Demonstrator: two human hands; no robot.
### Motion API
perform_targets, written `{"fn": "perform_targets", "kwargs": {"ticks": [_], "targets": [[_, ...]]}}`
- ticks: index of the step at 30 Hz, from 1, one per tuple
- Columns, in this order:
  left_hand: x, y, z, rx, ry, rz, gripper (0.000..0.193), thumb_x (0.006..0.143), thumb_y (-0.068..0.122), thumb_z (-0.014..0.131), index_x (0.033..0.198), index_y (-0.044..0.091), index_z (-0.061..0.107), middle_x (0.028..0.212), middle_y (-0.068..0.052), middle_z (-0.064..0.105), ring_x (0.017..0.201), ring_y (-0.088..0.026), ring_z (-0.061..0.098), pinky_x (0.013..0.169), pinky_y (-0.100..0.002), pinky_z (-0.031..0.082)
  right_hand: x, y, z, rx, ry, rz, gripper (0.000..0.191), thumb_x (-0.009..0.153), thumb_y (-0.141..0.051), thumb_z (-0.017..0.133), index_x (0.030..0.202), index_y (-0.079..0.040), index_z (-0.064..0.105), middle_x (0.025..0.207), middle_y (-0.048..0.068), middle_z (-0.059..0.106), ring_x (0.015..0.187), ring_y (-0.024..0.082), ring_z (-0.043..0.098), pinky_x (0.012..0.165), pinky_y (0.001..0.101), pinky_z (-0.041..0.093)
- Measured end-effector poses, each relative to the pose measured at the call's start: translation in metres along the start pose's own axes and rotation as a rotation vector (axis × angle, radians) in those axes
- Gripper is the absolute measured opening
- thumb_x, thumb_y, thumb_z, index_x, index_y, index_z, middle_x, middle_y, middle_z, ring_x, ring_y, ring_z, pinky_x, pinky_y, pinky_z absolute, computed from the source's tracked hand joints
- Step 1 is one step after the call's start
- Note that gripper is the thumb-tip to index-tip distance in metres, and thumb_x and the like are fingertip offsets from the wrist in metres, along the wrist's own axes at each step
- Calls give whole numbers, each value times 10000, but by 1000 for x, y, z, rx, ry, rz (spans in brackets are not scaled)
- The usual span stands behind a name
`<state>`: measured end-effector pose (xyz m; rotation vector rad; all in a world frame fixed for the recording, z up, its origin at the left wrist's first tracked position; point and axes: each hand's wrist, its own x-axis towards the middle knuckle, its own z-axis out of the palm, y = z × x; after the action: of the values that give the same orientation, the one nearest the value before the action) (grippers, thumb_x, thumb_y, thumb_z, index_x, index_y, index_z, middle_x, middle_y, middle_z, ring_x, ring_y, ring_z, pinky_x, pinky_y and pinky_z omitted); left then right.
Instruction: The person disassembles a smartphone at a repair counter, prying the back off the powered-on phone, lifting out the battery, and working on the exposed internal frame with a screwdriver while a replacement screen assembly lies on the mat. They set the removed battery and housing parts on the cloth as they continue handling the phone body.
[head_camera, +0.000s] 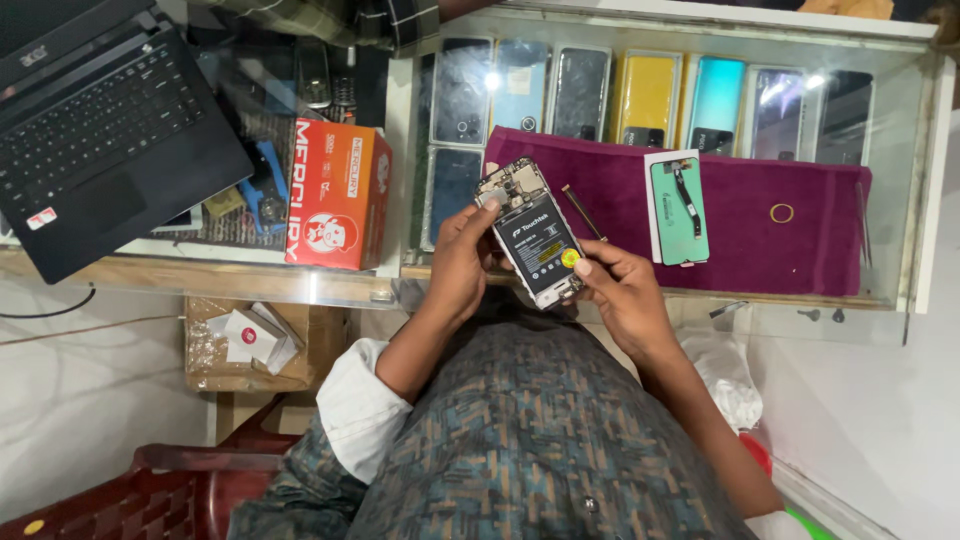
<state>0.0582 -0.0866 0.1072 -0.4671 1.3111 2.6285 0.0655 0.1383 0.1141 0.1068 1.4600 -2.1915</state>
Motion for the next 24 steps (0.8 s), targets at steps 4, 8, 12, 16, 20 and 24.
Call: {"fn": "perform_targets", "kwargs": {"ticks": [4,8,12,16,20,24], "targets": [[5,-8,-8,37,50,40,370,1119,390,574,1069,35,665,869,-6,665,676,-51,546,525,-196,365,0,2,-3,13,-26,-2,362,1012,-116,635,1309,91,624,1105,155,742,909,180,733,779,359,623],[9,-12,-8,-130,18,-14,368,1048,358,577,1136,13,668,1001,-60,723,886,-139,700,794,-308,573,0,6,-1,-28,-28,6,364,1012,-121,639,1304,97,625,1103,158,747,908,180,734,785,355,624],[3,-7,4,-178,-85,0,500,1078,405,529,1301,-35,613,1216,-148,702,1090,-202,698,993,-365,553,-1,7,5,-67,10,-28,380,1008,-127,644,1331,74,625,1105,138,742,903,164,724,763,329,611],[-2,-2,21,-280,-243,-52,693,1068,519,387,1512,-11,442,1451,-185,596,1309,-235,632,1138,-406,505,4,6,12,40,23,-39,371,1012,-127,646,1324,72,615,1103,124,741,903,166,722,749,324,604],[5,-4,32,-540,-334,-57,773,1057,618,271,1564,43,363,1403,-220,606,1263,-301,650,1098,-460,518,8,4,21,44,11,-25,363,1018,-131,644,1311,80,616,1116,94,724,917,161,714,760,321,609],[13,-9,30,-570,-373,60,772,1104,647,278,1578,48,389,1240,-213,652,1133,-316,675,1010,-473,566,7,1,29,-98,70,-75,355,1039,-165,612,1323,49,611,1136,112,704,929,147,715,778,306,618]]}}
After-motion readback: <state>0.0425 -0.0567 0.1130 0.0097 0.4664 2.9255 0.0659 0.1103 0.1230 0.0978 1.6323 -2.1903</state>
